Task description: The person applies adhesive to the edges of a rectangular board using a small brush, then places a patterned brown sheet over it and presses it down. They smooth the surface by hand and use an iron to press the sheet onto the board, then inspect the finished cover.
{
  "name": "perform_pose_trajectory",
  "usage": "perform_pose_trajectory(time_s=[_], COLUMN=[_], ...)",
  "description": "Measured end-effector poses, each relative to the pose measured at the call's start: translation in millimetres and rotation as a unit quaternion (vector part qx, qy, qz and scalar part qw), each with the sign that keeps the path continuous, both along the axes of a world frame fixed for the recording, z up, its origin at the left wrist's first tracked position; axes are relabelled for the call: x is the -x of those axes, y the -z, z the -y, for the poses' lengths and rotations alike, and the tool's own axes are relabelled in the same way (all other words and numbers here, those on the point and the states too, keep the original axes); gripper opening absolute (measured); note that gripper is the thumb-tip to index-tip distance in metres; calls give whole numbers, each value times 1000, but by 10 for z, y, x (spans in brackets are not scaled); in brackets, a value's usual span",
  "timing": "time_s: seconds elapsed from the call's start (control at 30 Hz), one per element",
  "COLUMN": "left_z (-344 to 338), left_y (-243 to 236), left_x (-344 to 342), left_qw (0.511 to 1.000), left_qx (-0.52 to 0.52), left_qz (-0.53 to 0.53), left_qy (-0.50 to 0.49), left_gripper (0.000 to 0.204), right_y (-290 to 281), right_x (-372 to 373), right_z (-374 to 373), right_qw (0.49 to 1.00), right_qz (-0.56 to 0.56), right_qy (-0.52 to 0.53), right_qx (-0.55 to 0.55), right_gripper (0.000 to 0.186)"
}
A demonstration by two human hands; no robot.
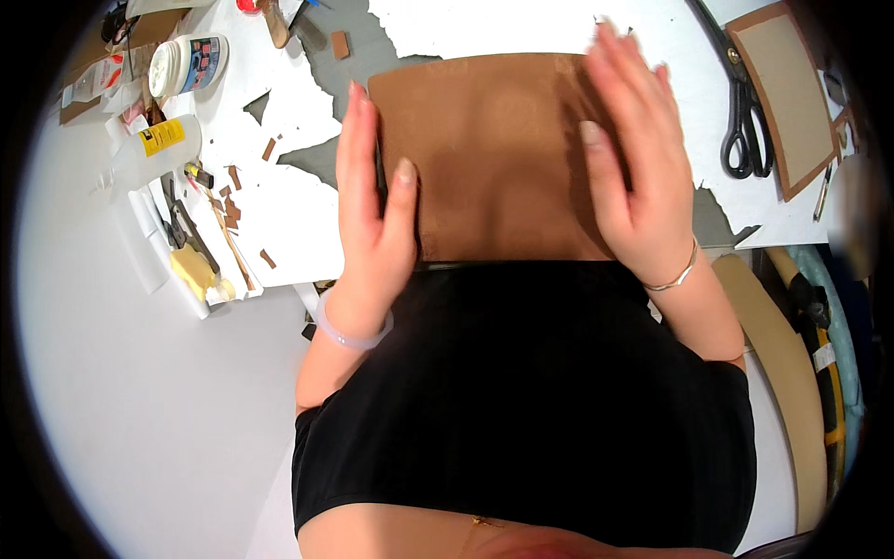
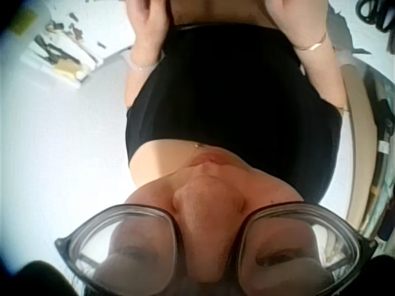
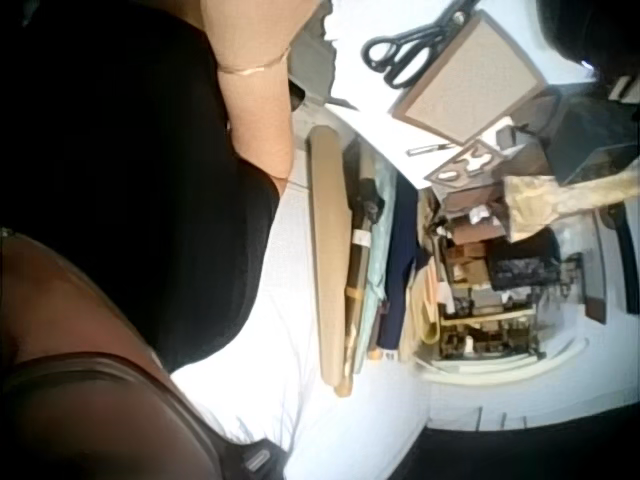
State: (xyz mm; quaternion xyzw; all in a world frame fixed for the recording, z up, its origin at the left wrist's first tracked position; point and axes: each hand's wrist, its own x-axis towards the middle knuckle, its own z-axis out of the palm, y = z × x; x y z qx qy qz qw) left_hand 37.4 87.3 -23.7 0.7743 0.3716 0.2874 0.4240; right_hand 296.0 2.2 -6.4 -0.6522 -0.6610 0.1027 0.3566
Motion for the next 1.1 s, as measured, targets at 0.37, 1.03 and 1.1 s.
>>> perform_pose_trajectory(time_s=[0.37,1.03,1.1], left_z=[155,333,294], left_y=[-345,-314,-337], left_x=[-25,37,84], left_qw=[932,930,950], left_qx=[-220,-276,-258], left_qz=[-275,-236,-174], left_qy=[88,47,-1], left_gripper=[63,37,15], right_y=[95,92,85], right_x=[38,131,128], right_z=[251,272,279], right_qw=[995,993,993], right_qz=[63,86,82], right_qy=[67,82,79], right_qx=[43,23,24], right_gripper=[54,50,50])
